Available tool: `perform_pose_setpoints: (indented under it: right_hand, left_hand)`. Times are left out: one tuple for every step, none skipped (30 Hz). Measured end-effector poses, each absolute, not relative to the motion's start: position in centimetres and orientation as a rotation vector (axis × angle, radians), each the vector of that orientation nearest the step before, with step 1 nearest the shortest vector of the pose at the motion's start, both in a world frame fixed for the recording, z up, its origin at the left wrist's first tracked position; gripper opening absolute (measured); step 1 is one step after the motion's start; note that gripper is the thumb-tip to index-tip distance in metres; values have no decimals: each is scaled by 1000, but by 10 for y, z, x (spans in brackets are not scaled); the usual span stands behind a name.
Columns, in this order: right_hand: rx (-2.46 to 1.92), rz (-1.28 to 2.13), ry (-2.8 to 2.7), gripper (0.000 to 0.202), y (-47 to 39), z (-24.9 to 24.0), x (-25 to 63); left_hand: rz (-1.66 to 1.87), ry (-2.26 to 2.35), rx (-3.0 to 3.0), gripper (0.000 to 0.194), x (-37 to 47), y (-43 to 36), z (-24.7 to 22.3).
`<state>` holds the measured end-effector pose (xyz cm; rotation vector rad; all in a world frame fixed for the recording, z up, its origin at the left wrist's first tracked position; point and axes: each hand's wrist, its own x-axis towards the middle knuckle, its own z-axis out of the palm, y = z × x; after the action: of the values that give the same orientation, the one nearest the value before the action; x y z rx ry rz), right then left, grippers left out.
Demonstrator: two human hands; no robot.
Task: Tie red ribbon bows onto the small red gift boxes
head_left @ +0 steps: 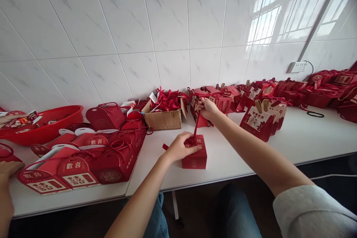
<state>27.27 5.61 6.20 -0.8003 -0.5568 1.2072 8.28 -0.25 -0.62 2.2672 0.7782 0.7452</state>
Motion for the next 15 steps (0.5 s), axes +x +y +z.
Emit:
perform_pose_setpoints:
  right_hand:
    - [-800,1205,-536,31,57,58,276]
    - [-799,1202,-516,31,58,54,280]
    - [-799,1198,-495,31,57,50,286]
    - [-798,1196,-476,31,55,46,292]
    - [-796,1192,-459,31,53,42,298]
    - [-792,1190,-444,31,49,38,305]
    - [-786,1187,-433,31,44,34,311]
    - [-776,1186,-425,31,38,30,317]
    - [-764,1186,-421,30,32,27,322]
    - [-748,1187,-421,26,24,24,327]
    - [-730,1190,-423,19,16,21,330]
    - [-709,1192,-430,13,7,19,333]
    - [-687,1195,-439,14,-2,17,335]
    - [-665,1200,-451,20,-12,15,337]
    - [-644,1206,-466,23,-21,13,339]
  left_hand:
    - [748,783,2267,44,82,-3,-6]
    - [750,789,2264,45,82,-3,-7]
    - [751,794,2260,46,81,-2,-8]
    - [752,798,2254,48,81,-2,-9]
    - [752,799,2247,49,81,-1,-10]
    - [751,797,2241,50,80,0,-11]
    - [750,792,2236,50,80,1,-12]
    - [748,787,2230,49,80,1,-13]
    - [748,784,2225,48,80,1,-14]
    - [747,786,2221,48,80,1,-14]
    - [748,791,2217,48,80,1,-15]
    - [749,800,2213,49,80,0,-15]
    - [750,811,2211,49,79,0,-15]
    - [750,823,2209,49,79,-1,-14]
    - [750,833,2208,49,78,-2,-14]
